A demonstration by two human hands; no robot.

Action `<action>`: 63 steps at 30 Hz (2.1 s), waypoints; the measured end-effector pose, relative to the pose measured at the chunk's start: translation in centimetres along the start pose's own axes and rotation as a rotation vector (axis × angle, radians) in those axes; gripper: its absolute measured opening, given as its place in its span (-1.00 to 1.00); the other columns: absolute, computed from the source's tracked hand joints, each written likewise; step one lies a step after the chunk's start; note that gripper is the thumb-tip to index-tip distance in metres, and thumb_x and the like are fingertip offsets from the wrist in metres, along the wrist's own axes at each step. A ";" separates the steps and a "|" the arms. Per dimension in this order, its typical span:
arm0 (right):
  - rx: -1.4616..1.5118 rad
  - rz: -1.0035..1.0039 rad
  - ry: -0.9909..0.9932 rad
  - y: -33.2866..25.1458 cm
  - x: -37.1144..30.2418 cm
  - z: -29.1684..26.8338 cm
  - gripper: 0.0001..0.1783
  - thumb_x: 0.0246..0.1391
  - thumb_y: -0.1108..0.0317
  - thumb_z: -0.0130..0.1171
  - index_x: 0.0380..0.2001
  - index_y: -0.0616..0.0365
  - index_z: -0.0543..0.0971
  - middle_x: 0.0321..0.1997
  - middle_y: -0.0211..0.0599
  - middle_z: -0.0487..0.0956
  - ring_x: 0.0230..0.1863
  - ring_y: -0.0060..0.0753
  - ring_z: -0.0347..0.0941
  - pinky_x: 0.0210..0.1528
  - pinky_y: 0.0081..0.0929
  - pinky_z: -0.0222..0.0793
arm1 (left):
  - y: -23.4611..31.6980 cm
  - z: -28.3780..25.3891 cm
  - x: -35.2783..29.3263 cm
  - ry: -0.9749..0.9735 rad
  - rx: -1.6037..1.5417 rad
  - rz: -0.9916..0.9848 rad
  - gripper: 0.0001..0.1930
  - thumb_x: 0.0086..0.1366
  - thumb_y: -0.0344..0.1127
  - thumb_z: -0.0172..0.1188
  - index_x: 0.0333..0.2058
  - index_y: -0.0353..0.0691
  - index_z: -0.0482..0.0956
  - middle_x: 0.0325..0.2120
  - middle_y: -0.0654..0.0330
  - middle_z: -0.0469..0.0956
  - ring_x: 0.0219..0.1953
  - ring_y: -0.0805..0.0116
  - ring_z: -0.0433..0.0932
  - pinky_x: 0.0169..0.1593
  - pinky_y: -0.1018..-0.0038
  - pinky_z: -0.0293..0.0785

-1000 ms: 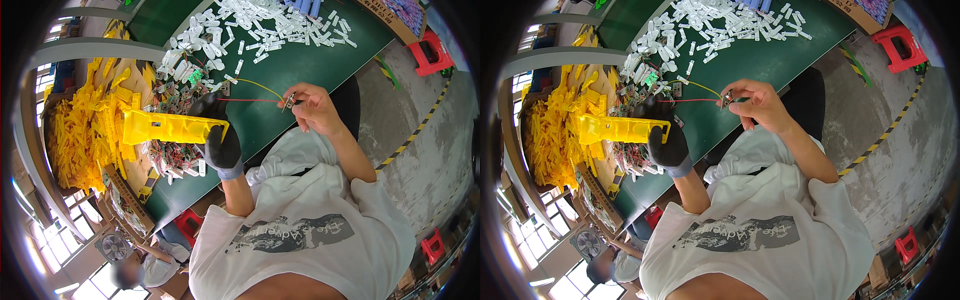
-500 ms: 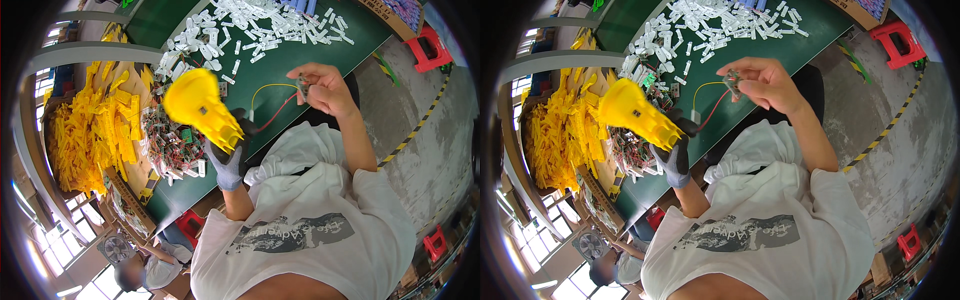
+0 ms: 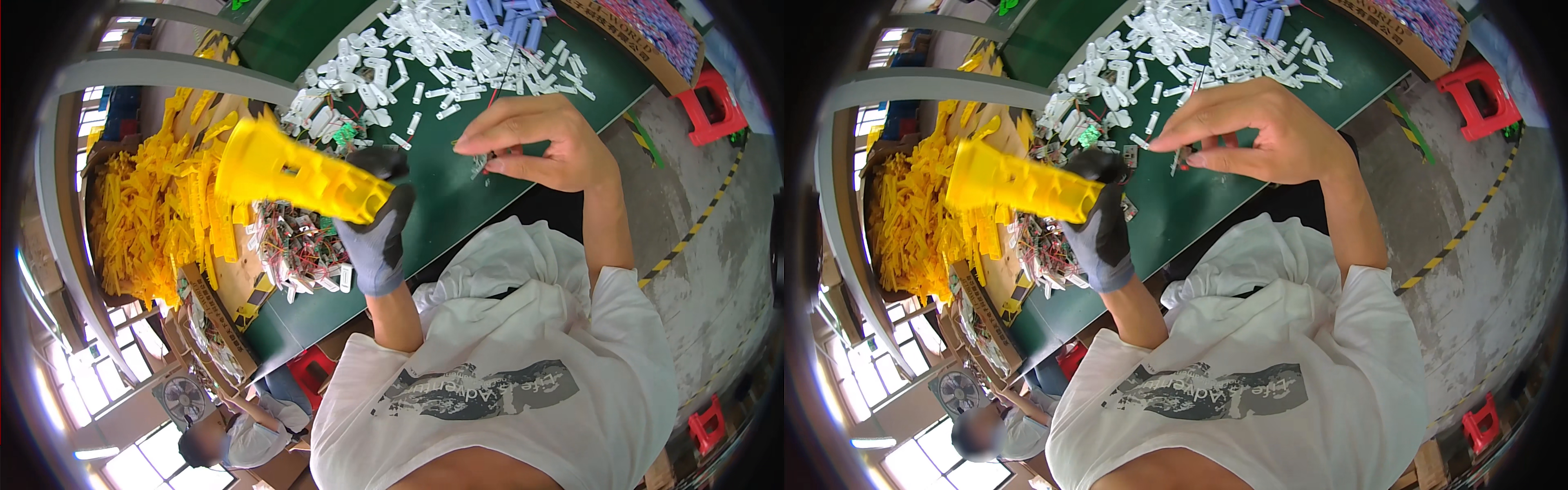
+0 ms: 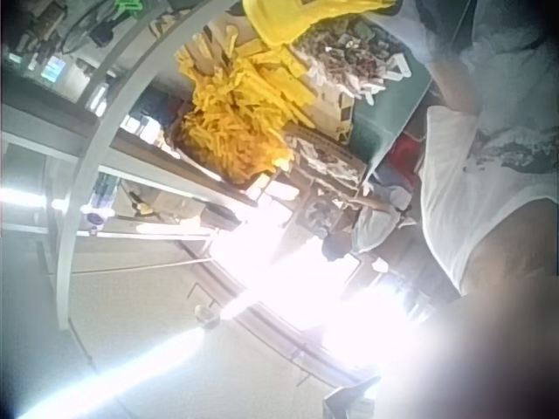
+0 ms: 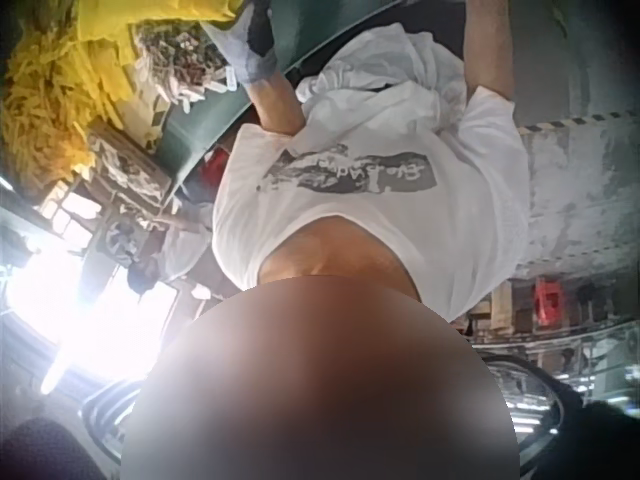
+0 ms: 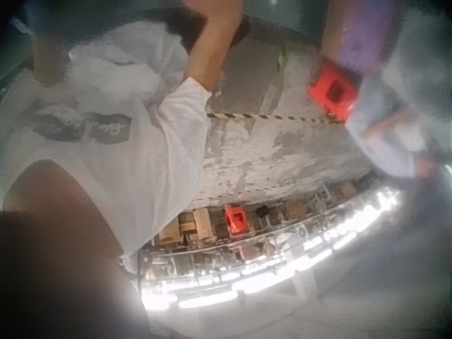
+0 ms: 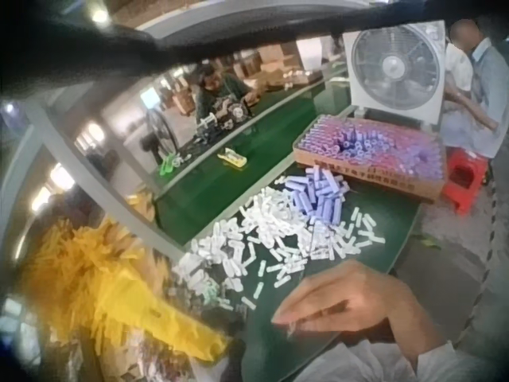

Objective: Assembling the internal circuit board and battery into a plastic flashlight casing.

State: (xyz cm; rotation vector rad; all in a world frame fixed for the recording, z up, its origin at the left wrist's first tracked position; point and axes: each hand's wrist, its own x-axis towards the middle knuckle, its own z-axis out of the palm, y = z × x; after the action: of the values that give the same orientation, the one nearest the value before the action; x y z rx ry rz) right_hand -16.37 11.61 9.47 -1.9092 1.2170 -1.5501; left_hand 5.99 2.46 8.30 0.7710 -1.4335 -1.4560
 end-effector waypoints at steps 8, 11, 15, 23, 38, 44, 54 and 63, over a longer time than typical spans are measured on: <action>0.161 -0.101 -0.004 0.5 1.3 0.9 -0.62 -0.16 0.70 0.13 -0.22 0.18 0.67 -0.02 -0.14 0.52 -0.41 -0.49 0.42 -0.37 -0.56 0.37 | 0.1 3.1 2.2 -0.242 -0.132 -0.178 -0.70 0.15 -0.53 0.24 -0.12 -0.29 0.46 -0.24 0.21 0.54 -0.23 0.42 0.53 -0.11 0.54 0.42; 0.194 -0.088 0.033 1.9 1.2 1.5 -0.62 -0.11 0.71 0.15 -0.16 0.21 0.65 0.00 -0.13 0.43 -0.35 -0.50 0.43 -0.28 -0.61 0.39 | -0.1 3.9 2.0 -0.193 -0.278 -0.207 -0.69 0.15 -0.52 0.24 -0.11 -0.28 0.44 -0.29 0.19 0.53 -0.26 0.39 0.54 -0.12 0.49 0.46; 0.524 0.063 0.293 2.5 1.3 3.4 -0.70 -0.01 0.67 0.16 -0.14 0.31 0.59 0.01 -0.15 0.38 -0.23 -0.52 0.46 -0.19 -0.61 0.46 | -2.2 3.5 2.0 -0.166 -0.455 -0.212 -0.68 0.19 -0.54 0.18 -0.08 -0.27 0.40 -0.28 0.14 0.51 -0.26 0.29 0.55 -0.14 0.42 0.48; 0.658 0.159 0.329 3.3 0.0 5.3 -0.80 -0.07 0.53 0.24 -0.30 0.30 0.55 -0.23 -0.20 0.53 -0.12 -0.39 0.46 0.02 -0.40 0.37 | -1.8 2.8 1.0 0.042 -0.006 -0.007 -0.50 0.02 -0.59 0.31 -0.04 -0.35 0.36 -0.22 0.18 0.48 -0.27 0.41 0.49 -0.15 0.53 0.44; 0.705 0.407 0.566 2.7 -0.6 5.4 -0.82 0.13 0.40 0.18 -0.24 0.28 0.54 -0.27 -0.35 0.55 -0.25 -0.55 0.53 -0.24 -0.63 0.44 | -0.5 2.8 2.3 0.134 -0.215 -0.021 -0.48 0.37 0.05 -0.01 0.14 -0.18 0.28 -0.36 0.18 0.45 -0.40 0.39 0.42 -0.34 0.50 0.42; 0.783 0.532 0.530 2.6 -0.5 6.2 -0.79 0.09 0.34 0.25 -0.27 0.27 0.59 -0.37 -0.38 0.58 -0.42 -0.63 0.51 -0.35 -0.66 0.42 | -3.2 1.1 2.4 -0.038 -0.144 -0.247 -0.57 0.41 0.00 -0.10 0.09 -0.18 0.31 -0.21 0.10 0.48 -0.27 0.26 0.52 -0.26 0.36 0.50; 0.683 0.616 0.525 3.9 -0.1 8.1 -0.81 0.09 0.37 0.24 -0.28 0.28 0.56 -0.40 -0.41 0.57 -0.42 -0.69 0.47 -0.32 -0.69 0.41 | -3.0 3.1 0.9 -0.114 -0.165 -0.124 -0.63 0.30 -0.42 0.05 0.08 -0.21 0.28 -0.20 0.20 0.42 -0.20 0.41 0.48 -0.14 0.39 0.45; 0.847 0.592 0.532 4.6 -0.3 8.8 -0.80 0.11 0.32 0.23 -0.29 0.26 0.55 -0.37 -0.42 0.54 -0.35 -0.67 0.47 -0.29 -0.68 0.44 | -4.3 2.9 1.2 -0.009 0.067 -0.049 -0.59 0.32 -0.31 0.12 0.08 -0.26 0.26 -0.21 0.21 0.41 -0.25 0.49 0.45 -0.20 0.53 0.42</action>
State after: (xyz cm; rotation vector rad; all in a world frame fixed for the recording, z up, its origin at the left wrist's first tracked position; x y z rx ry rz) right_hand -9.93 7.50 3.11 -0.5611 0.9307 -1.8342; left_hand 2.14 2.11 4.70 0.8478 -1.4853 -1.4563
